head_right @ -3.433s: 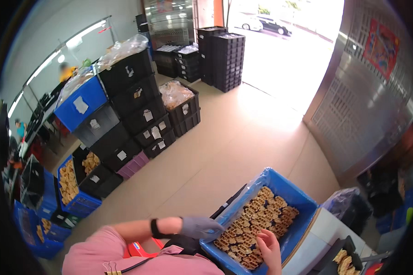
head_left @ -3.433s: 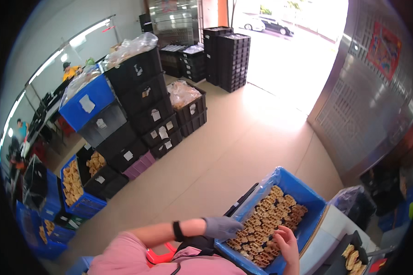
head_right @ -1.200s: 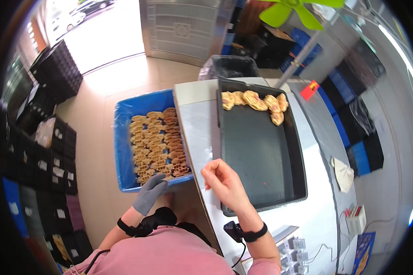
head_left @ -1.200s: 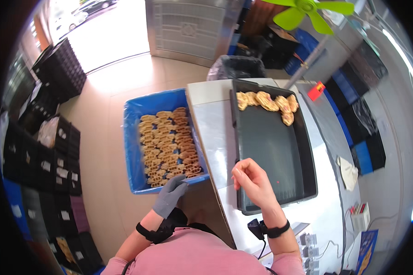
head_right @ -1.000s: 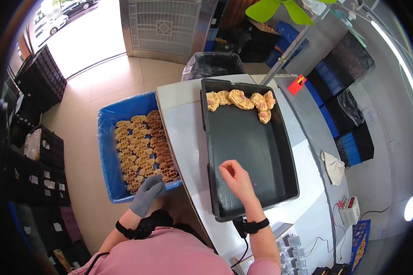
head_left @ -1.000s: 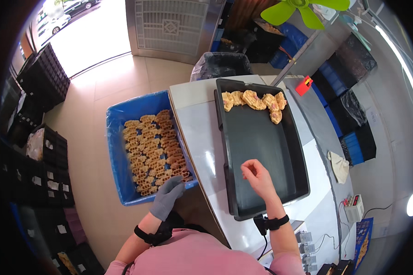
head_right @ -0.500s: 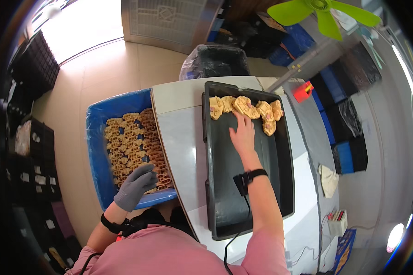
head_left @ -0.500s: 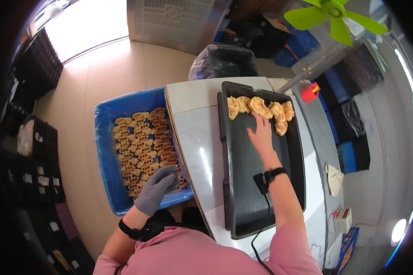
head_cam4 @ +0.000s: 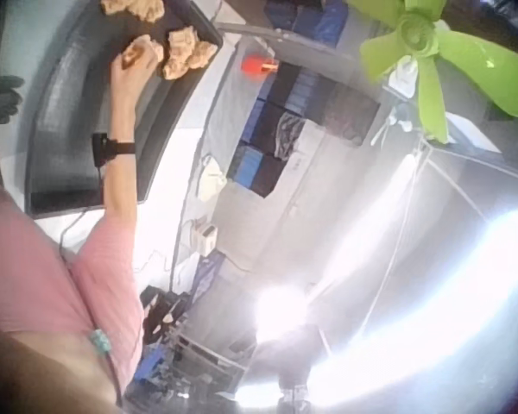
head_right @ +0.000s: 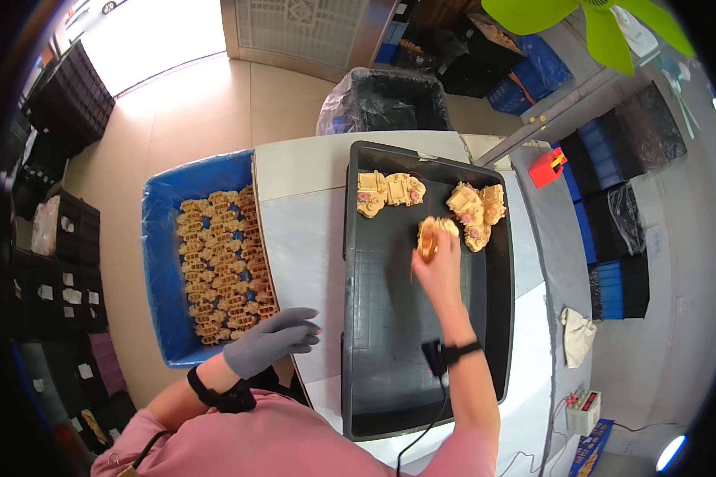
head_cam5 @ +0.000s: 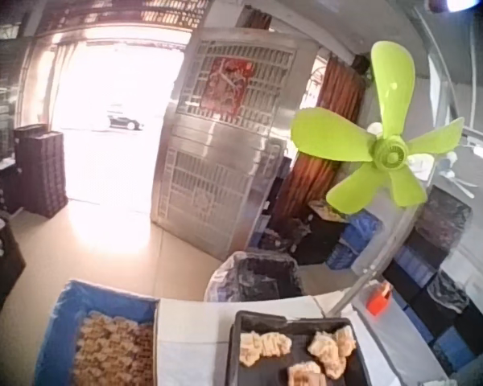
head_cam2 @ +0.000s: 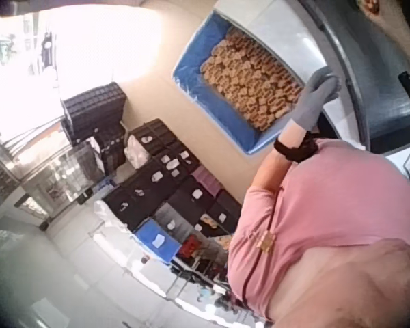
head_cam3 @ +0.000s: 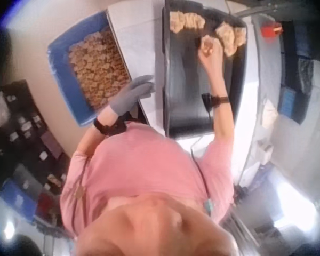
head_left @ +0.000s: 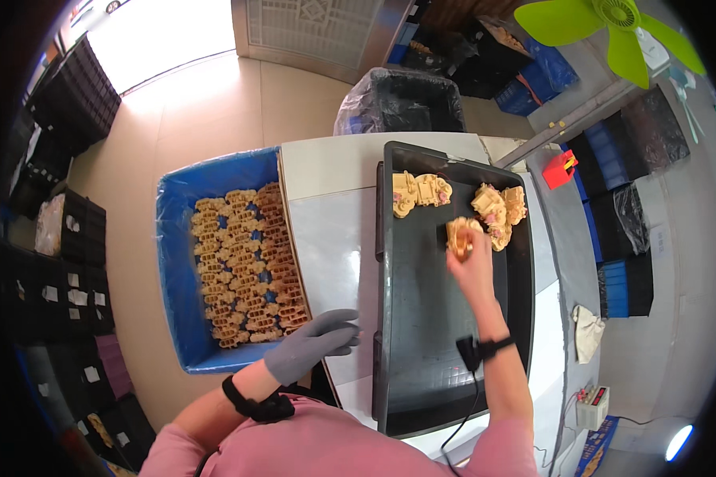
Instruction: Sorting, assembling, and testing plastic toy components at a workstation jig.
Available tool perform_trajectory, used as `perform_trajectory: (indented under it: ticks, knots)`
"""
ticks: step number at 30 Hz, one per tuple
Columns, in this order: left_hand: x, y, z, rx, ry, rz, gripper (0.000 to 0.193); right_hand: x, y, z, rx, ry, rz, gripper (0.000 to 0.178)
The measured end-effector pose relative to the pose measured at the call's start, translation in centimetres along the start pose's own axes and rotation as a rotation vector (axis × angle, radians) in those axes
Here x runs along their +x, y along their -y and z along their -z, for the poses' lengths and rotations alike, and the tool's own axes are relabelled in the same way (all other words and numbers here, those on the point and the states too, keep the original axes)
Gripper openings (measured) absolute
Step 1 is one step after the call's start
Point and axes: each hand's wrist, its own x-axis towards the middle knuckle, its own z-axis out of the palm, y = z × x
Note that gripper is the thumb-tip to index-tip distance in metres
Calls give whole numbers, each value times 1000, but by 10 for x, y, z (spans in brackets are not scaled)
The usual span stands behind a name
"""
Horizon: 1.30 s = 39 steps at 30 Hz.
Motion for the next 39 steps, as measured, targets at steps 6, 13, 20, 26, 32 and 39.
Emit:
perform_trajectory:
  ticks: [6, 13, 20, 26, 32, 39]
  knots:
    - [50, 3, -12, -607, 323, 215, 52, -65, 124, 51, 633, 549, 64, 45]
    - [19, -8, -1, -551, -82, 70, 46, 64, 52, -22, 294, 270, -96, 46]
    - [-4, -2, 36, -552, -44, -154, 43, 113, 14, -113, -205, 285, -335, 74]
    - [-5, 14, 71, 628, -217, -478, 28, 88, 1, -121, 364, 191, -524, 74]
    - [-14, -9, 46, -664, -41, -181, 29, 90, 8, -118, 24, 211, -471, 70]
    - [-13, -5, 36, -559, -88, -160, 36, 73, -7, -118, 149, -3, -109, 47]
